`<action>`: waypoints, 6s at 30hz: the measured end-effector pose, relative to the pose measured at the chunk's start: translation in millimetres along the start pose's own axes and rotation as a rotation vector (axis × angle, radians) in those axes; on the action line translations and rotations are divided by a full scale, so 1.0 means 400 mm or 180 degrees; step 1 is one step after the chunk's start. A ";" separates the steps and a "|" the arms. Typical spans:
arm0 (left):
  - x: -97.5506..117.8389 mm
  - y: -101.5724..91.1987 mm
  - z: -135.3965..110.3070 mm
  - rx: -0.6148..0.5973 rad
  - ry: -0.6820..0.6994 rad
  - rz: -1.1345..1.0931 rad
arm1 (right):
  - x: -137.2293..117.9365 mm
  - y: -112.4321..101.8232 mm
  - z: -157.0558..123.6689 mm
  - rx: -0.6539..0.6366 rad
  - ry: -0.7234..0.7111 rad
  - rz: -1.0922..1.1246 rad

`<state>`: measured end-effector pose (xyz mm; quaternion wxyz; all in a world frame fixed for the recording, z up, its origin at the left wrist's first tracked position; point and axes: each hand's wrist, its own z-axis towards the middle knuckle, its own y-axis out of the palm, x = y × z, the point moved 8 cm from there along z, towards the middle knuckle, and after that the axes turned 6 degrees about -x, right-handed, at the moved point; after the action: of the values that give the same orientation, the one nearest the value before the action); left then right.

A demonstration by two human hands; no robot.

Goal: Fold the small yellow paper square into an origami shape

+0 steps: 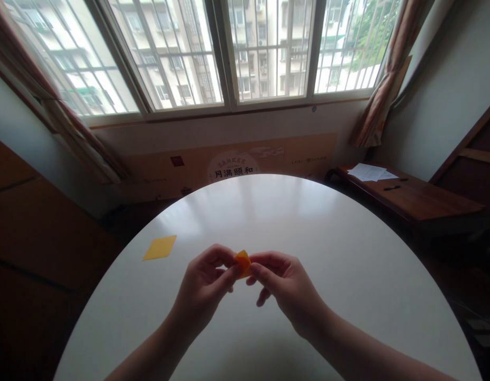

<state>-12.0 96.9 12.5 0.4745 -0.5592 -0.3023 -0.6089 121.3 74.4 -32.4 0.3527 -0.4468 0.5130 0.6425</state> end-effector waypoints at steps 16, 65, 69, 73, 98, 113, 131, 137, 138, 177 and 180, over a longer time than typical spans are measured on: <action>0.016 0.004 -0.002 -0.0038 0.0140 0.0326 | -0.003 -0.011 0.001 0.0086 -0.0083 -0.0069; -0.026 0.004 -0.001 0.0184 -0.0207 0.0057 | 0.023 0.002 -0.011 0.0241 0.0032 -0.0516; -0.037 0.009 -0.004 0.0105 -0.0363 0.0311 | 0.018 -0.009 -0.006 0.0307 -0.0041 -0.0689; -0.040 0.016 -0.005 0.0005 -0.0356 0.0477 | 0.002 -0.021 -0.007 0.0381 -0.0222 -0.0965; -0.032 0.022 -0.003 -0.0022 -0.0403 -0.0585 | -0.052 0.018 -0.038 0.0124 -0.0878 -0.1394; -0.027 0.025 -0.006 -0.0118 -0.0387 -0.0486 | -0.074 0.025 -0.035 0.0195 -0.0946 -0.1618; -0.002 0.015 -0.017 -0.0103 -0.0097 -0.0240 | -0.064 0.008 -0.029 0.0251 -0.0957 -0.1172; -0.026 0.009 -0.010 0.0147 -0.0496 -0.0659 | -0.081 0.017 -0.046 0.0269 -0.1266 -0.1660; -0.028 0.009 -0.009 0.0166 -0.0532 -0.0703 | -0.083 0.019 -0.048 0.0255 -0.1318 -0.1699; -0.039 0.020 -0.014 0.0186 -0.0683 -0.1046 | -0.097 0.036 -0.050 0.0242 -0.1480 -0.1866; -0.038 0.020 -0.013 0.0212 -0.0671 -0.0997 | -0.092 0.033 -0.050 0.0267 -0.1427 -0.1825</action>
<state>-8.0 93.0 -4.3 0.3579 -0.5499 -0.4536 -0.6030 126.6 52.2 5.2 0.6402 -0.4056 0.3027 0.5779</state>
